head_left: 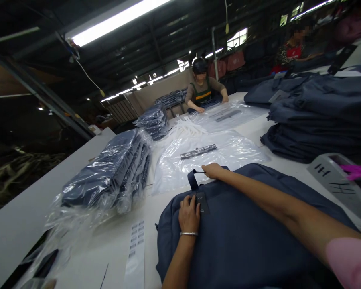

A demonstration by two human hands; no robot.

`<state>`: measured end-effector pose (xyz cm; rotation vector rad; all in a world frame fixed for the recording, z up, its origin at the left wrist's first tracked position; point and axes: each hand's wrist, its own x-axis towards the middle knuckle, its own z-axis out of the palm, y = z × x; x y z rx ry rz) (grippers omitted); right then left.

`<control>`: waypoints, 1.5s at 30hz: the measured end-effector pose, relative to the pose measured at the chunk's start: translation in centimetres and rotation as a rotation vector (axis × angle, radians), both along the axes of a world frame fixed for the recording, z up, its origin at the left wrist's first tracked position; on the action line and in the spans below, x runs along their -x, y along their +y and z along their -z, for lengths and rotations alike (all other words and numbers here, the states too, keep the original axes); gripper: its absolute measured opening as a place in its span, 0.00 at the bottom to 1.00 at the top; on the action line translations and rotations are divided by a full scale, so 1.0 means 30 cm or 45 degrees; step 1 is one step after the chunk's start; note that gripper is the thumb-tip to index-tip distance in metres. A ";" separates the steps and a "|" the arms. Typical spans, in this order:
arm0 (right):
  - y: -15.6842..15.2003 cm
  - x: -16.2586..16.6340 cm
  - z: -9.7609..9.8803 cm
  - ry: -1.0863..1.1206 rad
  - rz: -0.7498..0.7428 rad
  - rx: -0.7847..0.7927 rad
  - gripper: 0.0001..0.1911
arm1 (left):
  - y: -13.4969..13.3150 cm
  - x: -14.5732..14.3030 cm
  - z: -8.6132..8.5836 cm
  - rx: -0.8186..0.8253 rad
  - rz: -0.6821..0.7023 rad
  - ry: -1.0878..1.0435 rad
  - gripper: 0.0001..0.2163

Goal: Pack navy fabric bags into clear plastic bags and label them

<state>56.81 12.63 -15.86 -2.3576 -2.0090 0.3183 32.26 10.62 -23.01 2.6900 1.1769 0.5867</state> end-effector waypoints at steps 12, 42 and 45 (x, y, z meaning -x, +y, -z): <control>-0.649 0.336 0.127 0.060 -0.233 -0.403 0.16 | 0.040 0.012 -0.002 0.192 0.064 -0.138 0.13; -1.070 0.459 0.279 2.997 1.214 -0.526 0.24 | -0.310 -0.065 0.043 0.039 0.594 0.198 0.25; -1.032 0.481 0.252 3.104 1.229 -0.577 0.26 | -0.293 -0.060 0.026 0.093 0.512 0.182 0.24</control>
